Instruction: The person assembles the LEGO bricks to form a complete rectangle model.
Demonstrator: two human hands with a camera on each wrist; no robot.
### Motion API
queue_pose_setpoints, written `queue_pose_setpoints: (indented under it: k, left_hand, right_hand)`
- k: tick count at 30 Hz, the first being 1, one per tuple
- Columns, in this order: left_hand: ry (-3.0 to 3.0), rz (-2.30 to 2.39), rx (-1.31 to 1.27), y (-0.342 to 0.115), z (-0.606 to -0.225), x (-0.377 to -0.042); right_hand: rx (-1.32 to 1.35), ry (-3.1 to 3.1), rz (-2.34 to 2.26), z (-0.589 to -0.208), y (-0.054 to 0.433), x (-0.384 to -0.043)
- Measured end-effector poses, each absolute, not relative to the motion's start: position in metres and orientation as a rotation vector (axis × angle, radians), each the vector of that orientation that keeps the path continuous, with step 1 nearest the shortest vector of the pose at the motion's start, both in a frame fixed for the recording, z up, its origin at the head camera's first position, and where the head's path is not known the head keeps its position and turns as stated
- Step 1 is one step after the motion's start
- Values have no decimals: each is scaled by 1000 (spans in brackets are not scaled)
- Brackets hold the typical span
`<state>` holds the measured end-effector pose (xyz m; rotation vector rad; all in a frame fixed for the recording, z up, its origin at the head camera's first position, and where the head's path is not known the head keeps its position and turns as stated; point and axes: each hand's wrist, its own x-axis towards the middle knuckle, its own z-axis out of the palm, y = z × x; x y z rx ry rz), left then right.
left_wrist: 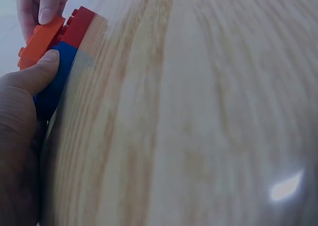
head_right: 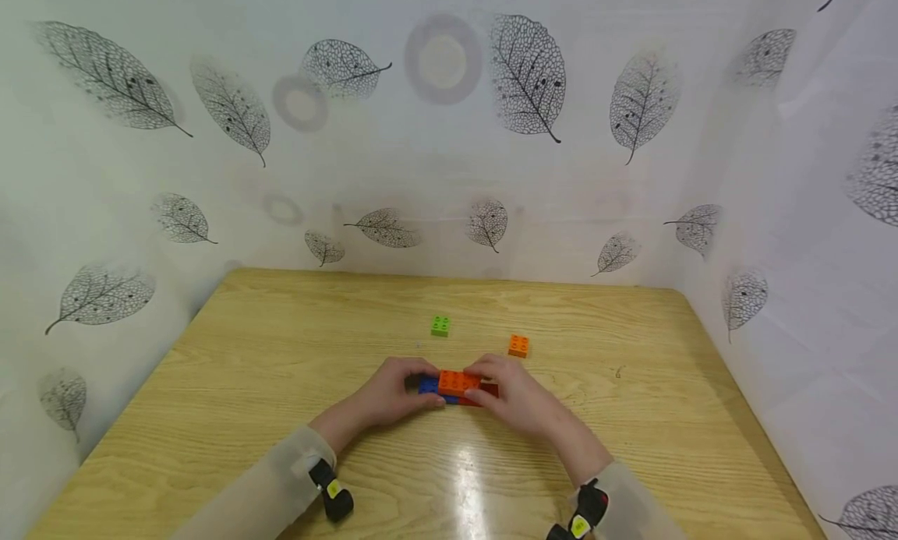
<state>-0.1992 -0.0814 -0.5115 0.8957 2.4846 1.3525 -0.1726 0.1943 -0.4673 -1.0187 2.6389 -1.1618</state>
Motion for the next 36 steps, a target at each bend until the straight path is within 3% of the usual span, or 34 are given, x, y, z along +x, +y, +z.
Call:
queue_pose_setpoints:
  k: [16,36]
  left_hand:
    - [2480,1352,915,-81,-513,-200]
    - [2402,1515,965,-70,-504,-200]
  right_hand:
    - [-1055,2670,-1206,-477,193,-172]
    - [-826,2601,-1321,-478,194,-173]
